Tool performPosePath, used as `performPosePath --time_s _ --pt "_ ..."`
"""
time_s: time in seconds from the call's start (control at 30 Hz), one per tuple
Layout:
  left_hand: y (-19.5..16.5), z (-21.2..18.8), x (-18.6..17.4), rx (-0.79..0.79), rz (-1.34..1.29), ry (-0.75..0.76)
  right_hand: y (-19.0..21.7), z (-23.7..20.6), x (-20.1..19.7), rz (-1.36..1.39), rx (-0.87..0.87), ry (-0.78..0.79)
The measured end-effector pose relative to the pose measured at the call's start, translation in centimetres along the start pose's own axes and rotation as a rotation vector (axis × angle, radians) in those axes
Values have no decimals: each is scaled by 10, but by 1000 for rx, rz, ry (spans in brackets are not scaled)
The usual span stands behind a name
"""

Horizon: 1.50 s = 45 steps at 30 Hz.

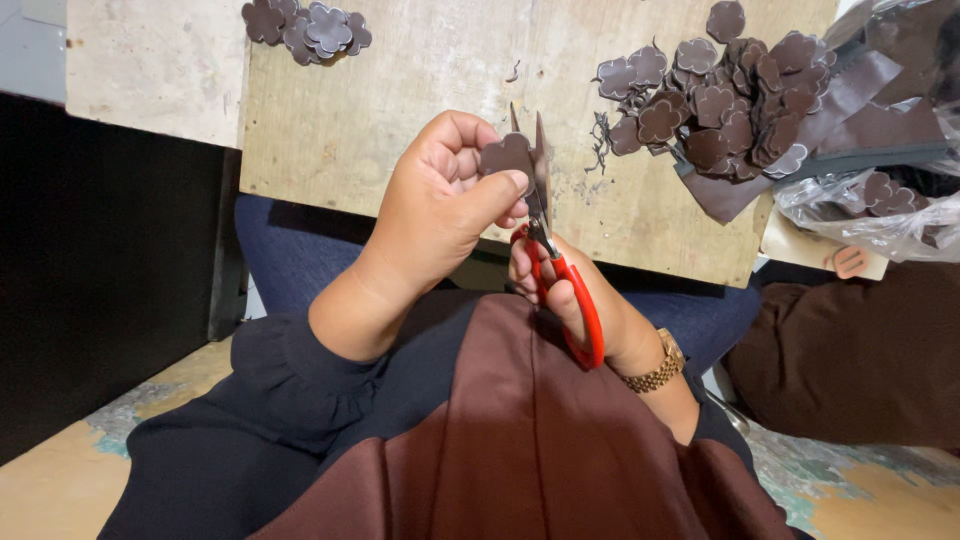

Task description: The person sits on the floor and uses red-handled scissors to trim the edges of small dark brown flower-shaped pieces. They hold each piece in the left hand and carefully cut around the perimeter with the right hand, placing the finished pieces on a wooden board.

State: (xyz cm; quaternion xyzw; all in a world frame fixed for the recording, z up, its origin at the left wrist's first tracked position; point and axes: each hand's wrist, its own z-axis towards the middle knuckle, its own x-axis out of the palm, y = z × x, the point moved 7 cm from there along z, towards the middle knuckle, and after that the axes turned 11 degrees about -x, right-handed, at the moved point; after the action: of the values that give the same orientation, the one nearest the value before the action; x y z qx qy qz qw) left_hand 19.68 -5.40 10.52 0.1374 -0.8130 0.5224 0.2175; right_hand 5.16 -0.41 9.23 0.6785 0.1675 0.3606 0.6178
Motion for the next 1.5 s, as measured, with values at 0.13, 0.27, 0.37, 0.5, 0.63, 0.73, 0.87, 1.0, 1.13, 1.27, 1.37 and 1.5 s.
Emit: performPosePath --time_s 0.13,0.27,0.37,0.5,0.63,0.73,0.87,1.0,1.13,1.27,1.37,1.5 --pt "-3 -1 1 5 29 41 -1 0 0 15 12 16" --pt "-4 -3 2 12 67 56 0 -3 -2 -57 4 11" --pt "-2 -4 3 -9 46 39 -1 -6 -3 -80 12 5" --pt "-1 -3 4 -7 47 24 -1 -8 -4 -90 10 7" --pt "-1 -2 4 -4 40 26 -2 -7 -4 -62 16 6" --pt "0 -2 4 -3 40 31 -2 -6 -4 -57 20 5" --pt "-2 -1 6 15 26 44 -2 -5 -6 -80 6 9" --pt "0 0 6 1 96 23 -5 -8 -10 -95 14 13" --pt "3 3 8 -7 95 54 -10 -12 -13 -38 10 17" --pt "5 5 10 -1 105 53 -14 -13 -18 -56 -1 29" --pt "7 5 11 -5 106 64 -16 -15 -18 -35 4 19" --pt "12 4 14 -50 62 97 -14 -18 -19 -24 4 -19"
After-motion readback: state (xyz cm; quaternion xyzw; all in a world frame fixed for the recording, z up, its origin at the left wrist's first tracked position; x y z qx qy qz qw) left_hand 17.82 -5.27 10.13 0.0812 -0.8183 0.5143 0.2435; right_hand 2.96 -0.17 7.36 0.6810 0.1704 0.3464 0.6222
